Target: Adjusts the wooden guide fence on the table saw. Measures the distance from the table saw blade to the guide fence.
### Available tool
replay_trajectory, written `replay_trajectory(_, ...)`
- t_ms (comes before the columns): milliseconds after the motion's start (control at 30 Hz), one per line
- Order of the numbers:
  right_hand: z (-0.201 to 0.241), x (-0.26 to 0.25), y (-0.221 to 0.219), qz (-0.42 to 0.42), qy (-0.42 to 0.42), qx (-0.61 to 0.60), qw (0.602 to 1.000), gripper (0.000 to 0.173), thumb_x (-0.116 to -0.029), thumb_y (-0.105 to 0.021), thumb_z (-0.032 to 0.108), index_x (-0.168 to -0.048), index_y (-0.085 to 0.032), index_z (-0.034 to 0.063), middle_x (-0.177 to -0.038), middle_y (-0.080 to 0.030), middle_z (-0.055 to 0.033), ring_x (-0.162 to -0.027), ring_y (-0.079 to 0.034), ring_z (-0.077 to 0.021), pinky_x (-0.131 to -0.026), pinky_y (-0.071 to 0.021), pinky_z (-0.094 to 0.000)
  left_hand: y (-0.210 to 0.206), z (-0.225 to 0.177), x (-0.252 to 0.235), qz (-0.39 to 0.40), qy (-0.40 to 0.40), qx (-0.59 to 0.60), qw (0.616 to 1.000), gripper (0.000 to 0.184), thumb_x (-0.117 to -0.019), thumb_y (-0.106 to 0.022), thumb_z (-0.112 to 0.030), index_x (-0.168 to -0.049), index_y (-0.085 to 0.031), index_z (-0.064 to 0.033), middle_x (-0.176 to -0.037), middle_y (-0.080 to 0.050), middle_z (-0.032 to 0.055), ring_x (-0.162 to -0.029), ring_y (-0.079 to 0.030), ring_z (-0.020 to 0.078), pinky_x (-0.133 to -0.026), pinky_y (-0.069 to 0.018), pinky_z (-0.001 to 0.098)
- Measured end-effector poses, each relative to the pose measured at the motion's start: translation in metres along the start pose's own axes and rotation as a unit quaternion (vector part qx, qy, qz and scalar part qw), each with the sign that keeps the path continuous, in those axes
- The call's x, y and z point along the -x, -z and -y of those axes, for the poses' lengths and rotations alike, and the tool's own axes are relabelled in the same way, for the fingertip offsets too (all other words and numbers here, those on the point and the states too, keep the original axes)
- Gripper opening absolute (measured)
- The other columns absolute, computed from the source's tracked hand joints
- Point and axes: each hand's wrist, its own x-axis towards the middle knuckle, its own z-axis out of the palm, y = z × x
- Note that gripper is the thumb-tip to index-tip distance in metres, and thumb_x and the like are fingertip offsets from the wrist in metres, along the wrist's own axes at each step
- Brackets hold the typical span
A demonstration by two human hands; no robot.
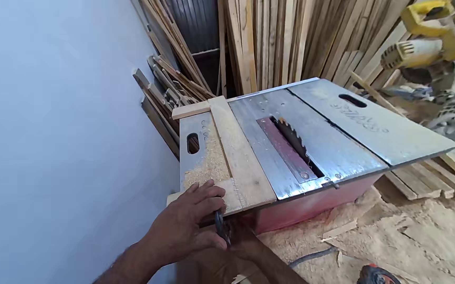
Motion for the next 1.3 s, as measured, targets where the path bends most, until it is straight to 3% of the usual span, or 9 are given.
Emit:
replay_trajectory(167, 0.006, 0.001, -0.002, -0.026, -0.026, 0.036, 0.999, 0.072, -0.0901, -0.073, 0.045, -0.143, -0.053, -0.0008, -0.134, -0.062, -0.0223, -0.126, -0.06, -0.0326, -0.109, -0.0457, -0.0503, 0.0, -0.002, 0.002, 0.001, 0.012, 0.002, 1.0, 0.067, -0.0838, -0.056, -0.082, -0.119, -0.071, -0.0268, -0.142, -0.062, -0.0088, -0.146, -0.045, 0.0161, -0.122, -0.0388, 0.0512)
replay_trajectory(433, 0.05, -0.015, -0.058, -0.3, -0.2, -0.041, 0.932, 0.031, -0.0998, -0.06, 0.016, -0.121, -0.072, -0.0023, -0.111, -0.073, -0.0237, -0.106, -0.07, -0.0399, -0.095, -0.0522, -0.0573, -0.003, -0.011, -0.001, -0.013, 0.035, -0.019, 0.999, 0.068, -0.0827, -0.056, -0.084, -0.118, -0.072, -0.0279, -0.139, -0.064, -0.0103, -0.144, -0.046, 0.0146, -0.121, -0.0401, 0.0513)
replay_trajectory(633, 0.037, 0.016, -0.028, -0.197, -0.121, 0.165, 0.959, 0.035, -0.0962, -0.061, 0.023, -0.125, -0.07, 0.0057, -0.11, -0.074, -0.0203, -0.103, -0.071, -0.0407, -0.089, -0.0549, -0.0602, -0.001, -0.012, -0.002, 0.003, 0.036, -0.032, 0.999, 0.069, -0.083, -0.054, -0.084, -0.12, -0.07, -0.028, -0.143, -0.061, -0.0097, -0.146, -0.045, 0.0144, -0.121, -0.0395, 0.0521)
replay_trajectory(733, 0.033, 0.017, -0.018, -0.206, -0.053, 0.237, 0.948, 0.024, -0.0948, -0.06, 0.022, -0.104, -0.075, 0.0058, -0.092, -0.075, -0.017, -0.09, -0.074, -0.0376, -0.077, -0.0582, -0.0578, -0.002, -0.013, -0.001, 0.016, 0.044, -0.044, 0.998, 0.07, -0.0831, -0.054, -0.084, -0.122, -0.069, -0.0289, -0.146, -0.058, -0.0111, -0.148, -0.041, 0.0137, -0.122, -0.0374, 0.0515)
replay_trajectory(833, 0.029, 0.022, -0.002, -0.134, -0.063, 0.249, 0.957, 0.032, -0.0994, -0.053, 0.031, -0.104, -0.074, 0.0069, -0.096, -0.075, -0.0165, -0.098, -0.073, -0.0364, -0.086, -0.0552, -0.0585, -0.002, -0.013, -0.002, 0.02, 0.049, -0.048, 0.997, 0.069, -0.084, -0.052, -0.085, -0.121, -0.069, -0.0287, -0.147, -0.057, -0.0115, -0.149, -0.039, 0.0127, -0.123, -0.0368, 0.0488)
replay_trajectory(1000, -0.001, 0.053, -0.004, -0.176, 0.0, 0.265, 0.948, 0.053, -0.105, -0.04, 0.044, -0.076, -0.068, 0.01, -0.066, -0.066, -0.0093, -0.065, -0.071, -0.0288, -0.054, -0.0547, -0.0509, -0.002, -0.014, -0.002, 0.021, 0.059, -0.052, 0.997, 0.068, -0.0838, -0.053, -0.085, -0.12, -0.07, -0.0295, -0.147, -0.057, -0.0128, -0.149, -0.039, 0.011, -0.123, -0.0358, 0.0486)
replay_trajectory(1133, 0.056, 0.052, -0.037, -0.073, -0.201, 0.019, 0.977, 0.041, -0.1054, -0.048, 0.034, -0.117, -0.072, 0.0026, -0.106, -0.074, -0.0183, -0.101, -0.071, -0.0335, -0.091, -0.055, -0.0534, -0.001, -0.016, -0.002, 0.024, 0.056, -0.055, 0.997, 0.07, -0.0844, -0.051, -0.084, -0.124, -0.069, -0.0291, -0.149, -0.055, -0.0112, -0.15, -0.038, 0.0122, -0.124, -0.0343, 0.0493)
replay_trajectory(1200, 0.059, 0.045, -0.074, -0.093, -0.132, -0.052, 0.985, 0.039, -0.1063, -0.047, 0.03, -0.123, -0.069, 0.0022, -0.1, -0.073, -0.016, -0.092, -0.071, -0.0283, -0.085, -0.0574, -0.0475, -0.001, -0.017, -0.002, 0.03, 0.058, -0.052, 0.996, 0.071, -0.0837, -0.052, -0.084, -0.124, -0.07, -0.0284, -0.149, -0.055, -0.0104, -0.15, -0.038, 0.0124, -0.124, -0.034, 0.0484)
replay_trajectory(1300, 0.054, 0.049, -0.072, 0.056, 0.035, 0.037, 0.997, 0.051, -0.1082, -0.046, 0.035, -0.145, -0.055, 0.0001, -0.125, -0.07, -0.0211, -0.115, -0.069, -0.0347, -0.102, -0.0531, -0.0535, 0.0, -0.019, -0.001, 0.036, 0.068, -0.046, 0.996, 0.071, -0.0836, -0.052, -0.085, -0.123, -0.069, -0.0293, -0.149, -0.055, -0.0115, -0.149, -0.038, 0.0117, -0.124, -0.0336, 0.0486)
